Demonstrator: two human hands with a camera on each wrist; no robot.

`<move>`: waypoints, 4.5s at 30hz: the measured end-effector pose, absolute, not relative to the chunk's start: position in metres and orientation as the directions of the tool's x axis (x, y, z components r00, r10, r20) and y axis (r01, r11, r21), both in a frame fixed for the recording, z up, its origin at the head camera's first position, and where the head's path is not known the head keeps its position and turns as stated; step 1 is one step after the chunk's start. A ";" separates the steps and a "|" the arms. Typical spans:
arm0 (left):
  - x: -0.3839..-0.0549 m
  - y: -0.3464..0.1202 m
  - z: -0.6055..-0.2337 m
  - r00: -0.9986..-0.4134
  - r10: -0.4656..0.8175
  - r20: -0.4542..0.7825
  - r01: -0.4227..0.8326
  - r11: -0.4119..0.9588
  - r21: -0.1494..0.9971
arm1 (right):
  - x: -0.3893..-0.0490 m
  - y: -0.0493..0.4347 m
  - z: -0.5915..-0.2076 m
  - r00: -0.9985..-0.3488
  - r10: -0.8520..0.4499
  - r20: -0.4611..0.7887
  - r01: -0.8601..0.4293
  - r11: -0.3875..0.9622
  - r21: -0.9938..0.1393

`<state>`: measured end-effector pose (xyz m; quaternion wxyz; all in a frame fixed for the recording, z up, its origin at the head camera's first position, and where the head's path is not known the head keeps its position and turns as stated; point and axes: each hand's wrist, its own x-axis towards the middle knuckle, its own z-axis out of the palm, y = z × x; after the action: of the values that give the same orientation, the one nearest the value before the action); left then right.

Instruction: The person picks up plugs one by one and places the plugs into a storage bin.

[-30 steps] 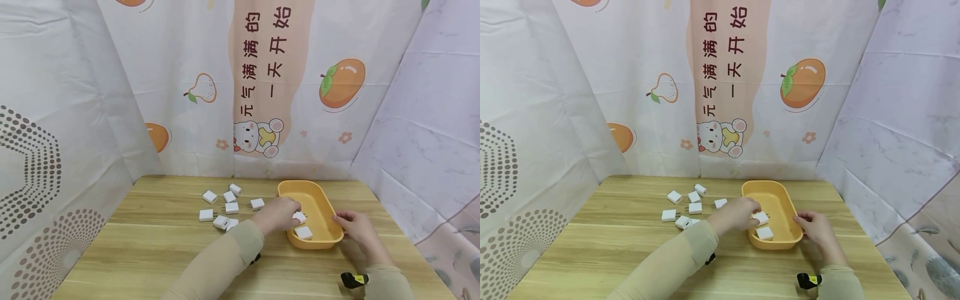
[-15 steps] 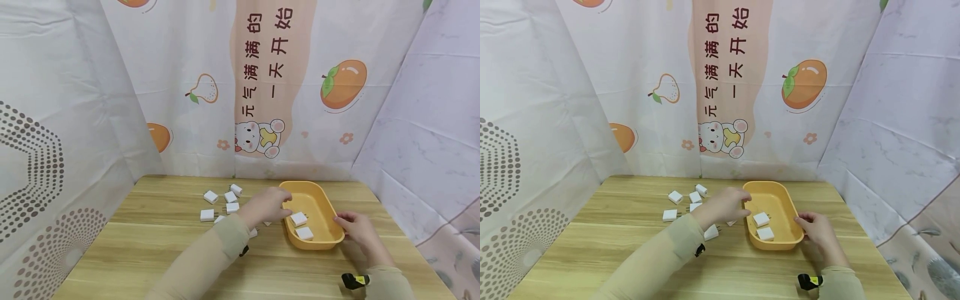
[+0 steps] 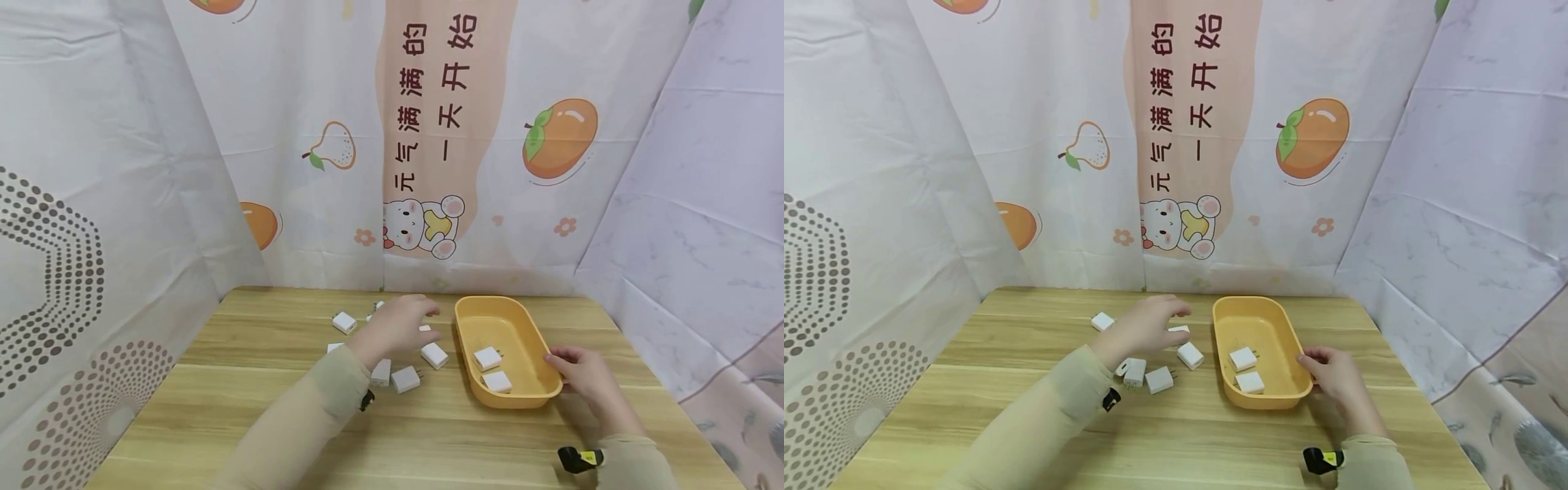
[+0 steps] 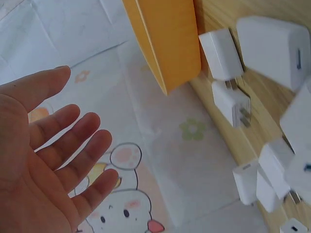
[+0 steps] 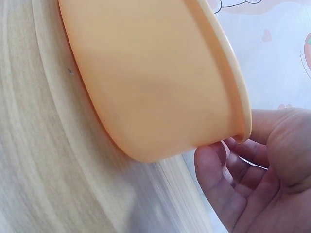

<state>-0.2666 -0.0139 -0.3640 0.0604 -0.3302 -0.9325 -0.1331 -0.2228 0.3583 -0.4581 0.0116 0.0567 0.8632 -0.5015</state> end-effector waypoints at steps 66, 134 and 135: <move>-0.290 -0.158 -0.406 -0.899 0.431 -0.074 0.390 0.866 0.312 | -0.223 0.359 -0.460 -0.994 0.078 -0.080 0.107 0.459 -0.882; -0.297 -0.153 -0.444 -0.903 0.382 -0.199 0.341 0.916 0.209 | -0.224 0.354 -0.457 -0.994 0.091 -0.066 0.104 0.521 -0.847; -0.297 -0.153 -0.444 -0.903 0.380 -0.199 0.340 0.917 0.208 | -0.224 0.354 -0.458 -0.993 0.092 -0.069 0.107 0.520 -0.847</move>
<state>-0.2969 -0.1526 -0.4438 -0.1186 -0.1850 -0.9719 -0.0847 -0.2238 0.3543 -0.4576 0.0078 0.0569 0.8718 -0.4865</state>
